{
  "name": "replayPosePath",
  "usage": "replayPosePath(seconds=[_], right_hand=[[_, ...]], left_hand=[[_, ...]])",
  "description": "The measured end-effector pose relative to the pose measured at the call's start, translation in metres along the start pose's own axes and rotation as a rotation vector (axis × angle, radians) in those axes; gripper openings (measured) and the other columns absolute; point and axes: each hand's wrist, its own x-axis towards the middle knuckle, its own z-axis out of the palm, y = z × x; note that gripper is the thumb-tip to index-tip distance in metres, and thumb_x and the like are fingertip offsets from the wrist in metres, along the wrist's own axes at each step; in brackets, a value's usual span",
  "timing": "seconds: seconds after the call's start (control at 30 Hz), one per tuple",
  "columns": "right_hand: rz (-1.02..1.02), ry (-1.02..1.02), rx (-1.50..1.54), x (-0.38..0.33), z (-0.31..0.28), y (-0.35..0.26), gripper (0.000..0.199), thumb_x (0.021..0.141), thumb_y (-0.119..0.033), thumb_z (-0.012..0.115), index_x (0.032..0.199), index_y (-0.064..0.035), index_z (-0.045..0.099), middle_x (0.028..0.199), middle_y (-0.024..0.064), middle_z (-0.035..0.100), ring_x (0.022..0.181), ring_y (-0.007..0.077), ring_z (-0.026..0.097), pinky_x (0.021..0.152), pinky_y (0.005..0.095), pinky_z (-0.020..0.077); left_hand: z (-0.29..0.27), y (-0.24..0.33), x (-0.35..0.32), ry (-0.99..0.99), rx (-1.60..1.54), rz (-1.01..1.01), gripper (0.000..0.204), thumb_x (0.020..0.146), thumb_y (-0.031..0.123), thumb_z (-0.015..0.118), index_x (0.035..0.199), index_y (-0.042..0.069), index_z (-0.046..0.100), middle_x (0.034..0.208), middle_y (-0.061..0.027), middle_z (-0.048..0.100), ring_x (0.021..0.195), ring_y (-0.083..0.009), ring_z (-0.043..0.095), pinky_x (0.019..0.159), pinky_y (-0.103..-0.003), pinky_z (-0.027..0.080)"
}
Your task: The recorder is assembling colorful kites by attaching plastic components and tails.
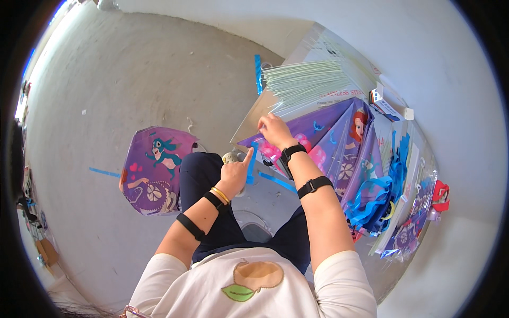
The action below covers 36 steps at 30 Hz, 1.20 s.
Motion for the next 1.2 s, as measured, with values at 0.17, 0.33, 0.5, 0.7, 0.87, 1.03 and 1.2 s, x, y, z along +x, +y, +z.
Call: replayPosePath(seconds=[0.17, 0.33, 0.5, 0.7, 0.87, 1.03, 1.2], right_hand=[[-0.149, -0.148, -0.182, -0.003, 0.005, -0.019, 0.013, 0.074, -0.016, 0.070, 0.084, -0.0137, 0.062, 0.098, 0.0047, 0.059, 0.107, 0.0267, 0.051, 0.091, 0.0423, 0.0411], [-0.235, -0.140, -0.326, -0.007, -0.007, -0.037, 0.011, 0.072, -0.016, 0.071, 0.080, -0.0141, 0.063, 0.095, 0.0035, 0.060, 0.105, 0.0241, 0.052, 0.091, 0.0408, 0.0402], [-0.348, -0.037, -0.380, -0.020, -0.019, -0.036, 0.005, 0.074, -0.014, 0.068, 0.077, -0.0136, 0.064, 0.088, 0.0016, 0.061, 0.099, 0.0218, 0.054, 0.088, 0.0387, 0.0418], [-0.519, 0.167, -0.320, -0.046, -0.037, -0.043, 0.003, 0.074, -0.011, 0.065, 0.078, -0.0122, 0.065, 0.082, 0.0024, 0.062, 0.090, 0.0222, 0.058, 0.081, 0.0361, 0.0459], [-0.293, 0.240, -0.001, -0.113, -0.060, -0.049, 0.005, 0.079, -0.010, 0.061, 0.081, -0.0051, 0.062, 0.081, 0.0107, 0.061, 0.075, 0.0312, 0.061, 0.067, 0.0393, 0.0492], [-0.090, 0.183, -0.001, -0.231, -0.081, -0.020, 0.012, 0.082, -0.016, 0.062, 0.085, -0.0042, 0.062, 0.082, 0.0131, 0.061, 0.076, 0.0326, 0.061, 0.065, 0.0399, 0.0483], [0.330, 0.052, -0.065, -0.325, -0.076, 0.031, 0.018, 0.082, -0.021, 0.065, 0.089, -0.0043, 0.066, 0.083, 0.0131, 0.064, 0.075, 0.0282, 0.063, 0.069, 0.0368, 0.0490]], left_hand=[[0.007, 0.000, 0.004, 0.040, 0.029, 0.005, 0.081, 0.082, 0.009, 0.053, 0.151, 0.014, 0.009, 0.075, -0.0081, 0.068, 0.064, -0.0205, 0.067, 0.053, -0.033, 0.051], [0.005, 0.004, -0.005, 0.099, 0.067, 0.010, 0.081, 0.082, 0.008, 0.054, 0.150, 0.014, 0.011, 0.079, -0.0085, 0.067, 0.067, -0.0204, 0.067, 0.055, -0.033, 0.051], [-0.016, 0.017, -0.038, 0.205, -0.072, 0.101, 0.087, 0.079, 0.007, 0.058, 0.151, 0.019, 0.012, 0.079, -0.0106, 0.064, 0.063, -0.0267, 0.066, 0.054, -0.037, 0.051], [-0.028, 0.020, -0.073, 0.186, -0.472, 0.088, 0.064, 0.081, 0.010, 0.055, 0.141, 0.013, 0.032, 0.075, -0.0141, 0.062, 0.067, -0.0324, 0.063, 0.056, -0.041, 0.050], [-0.012, 0.022, -0.079, 0.278, -0.864, 0.063, 0.037, 0.086, 0.011, 0.051, 0.123, 0.010, 0.048, 0.075, -0.0141, 0.063, 0.067, -0.0288, 0.063, 0.058, -0.038, 0.048], [-0.006, 0.016, -0.075, 0.254, -1.624, -0.123, 0.023, 0.098, 0.015, 0.040, 0.112, 0.006, 0.056, 0.068, -0.0003, 0.048, 0.052, -0.0072, 0.041, 0.046, -0.021, 0.031], [-0.021, 0.026, -0.071, 0.152, -1.962, -0.219, 0.028, 0.098, 0.018, 0.034, 0.112, 0.005, 0.055, 0.070, -0.0015, 0.049, 0.050, -0.0068, 0.032, 0.046, -0.022, 0.026]])
